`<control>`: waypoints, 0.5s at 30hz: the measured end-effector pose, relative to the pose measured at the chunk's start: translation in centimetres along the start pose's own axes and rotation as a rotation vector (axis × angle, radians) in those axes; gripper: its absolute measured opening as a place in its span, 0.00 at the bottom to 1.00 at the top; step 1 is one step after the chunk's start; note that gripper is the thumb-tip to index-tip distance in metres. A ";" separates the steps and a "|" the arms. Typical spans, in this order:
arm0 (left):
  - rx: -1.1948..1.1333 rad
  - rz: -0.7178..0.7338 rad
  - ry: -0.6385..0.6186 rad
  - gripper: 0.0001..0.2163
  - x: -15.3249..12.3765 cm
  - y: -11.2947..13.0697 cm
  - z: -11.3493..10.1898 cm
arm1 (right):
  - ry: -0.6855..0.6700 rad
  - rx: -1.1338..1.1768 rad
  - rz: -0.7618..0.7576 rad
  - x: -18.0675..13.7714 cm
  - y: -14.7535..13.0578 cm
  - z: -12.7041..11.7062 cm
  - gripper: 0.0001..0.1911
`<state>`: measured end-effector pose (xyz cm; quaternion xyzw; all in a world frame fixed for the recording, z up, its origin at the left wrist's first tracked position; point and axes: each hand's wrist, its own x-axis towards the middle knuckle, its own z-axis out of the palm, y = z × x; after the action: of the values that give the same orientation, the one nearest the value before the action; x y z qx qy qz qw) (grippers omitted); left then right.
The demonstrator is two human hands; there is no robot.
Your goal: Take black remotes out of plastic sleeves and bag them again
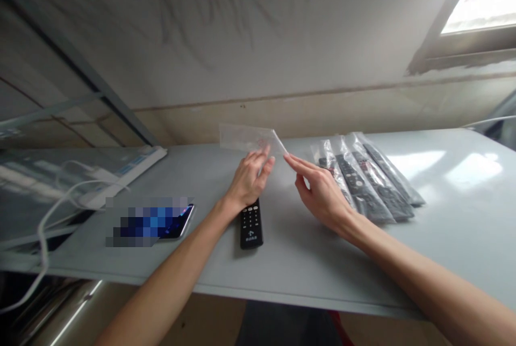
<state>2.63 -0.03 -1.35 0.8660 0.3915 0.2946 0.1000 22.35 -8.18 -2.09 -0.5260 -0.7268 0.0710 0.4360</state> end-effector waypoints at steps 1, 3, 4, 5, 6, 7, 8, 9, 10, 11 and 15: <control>-0.002 0.002 0.011 0.31 0.0 -0.1 0.0 | -0.036 0.001 -0.007 -0.1 -0.1 0.1 0.31; -0.020 0.025 0.038 0.31 0.0 -0.1 -0.2 | -0.104 0.011 -0.030 -0.3 -0.1 0.2 0.32; -0.028 0.042 0.046 0.30 0.0 0.0 -0.3 | -0.131 0.018 -0.044 -0.3 -0.1 0.2 0.33; -0.032 0.060 0.048 0.29 0.0 0.1 -0.4 | -0.152 0.022 -0.060 -0.3 -0.1 0.3 0.35; -0.031 0.077 0.041 0.28 0.0 0.2 -0.6 | -0.165 0.023 -0.078 -0.3 -0.1 0.3 0.36; -0.028 0.092 0.028 0.27 0.0 0.4 -0.7 | -0.173 0.021 -0.099 -0.4 -0.1 0.4 0.37; -0.025 0.108 0.013 0.26 0.0 0.5 -0.8 | -0.177 0.018 -0.122 -0.4 -0.1 0.4 0.37; -0.025 0.128 -0.003 0.25 0.0 0.6 -0.9 | -0.179 0.012 -0.145 -0.4 -0.1 0.4 0.37; -0.029 0.152 -0.016 0.24 0.0 0.6 -0.9 | -0.180 0.003 -0.167 -0.4 -0.1 0.4 0.37; -0.037 0.182 -0.024 0.23 0.1 0.7 -1.0 | -0.180 -0.007 -0.182 -0.4 -0.1 0.4 0.37; -0.080 0.275 -0.006 0.22 0.1 0.6 -0.8 | -0.182 -0.032 -0.226 -0.3 -0.3 0.5 0.33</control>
<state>2.55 -0.38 -0.41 0.9076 0.2570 0.3185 0.0943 21.85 -8.37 -2.41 -0.4391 -0.8189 0.0576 0.3652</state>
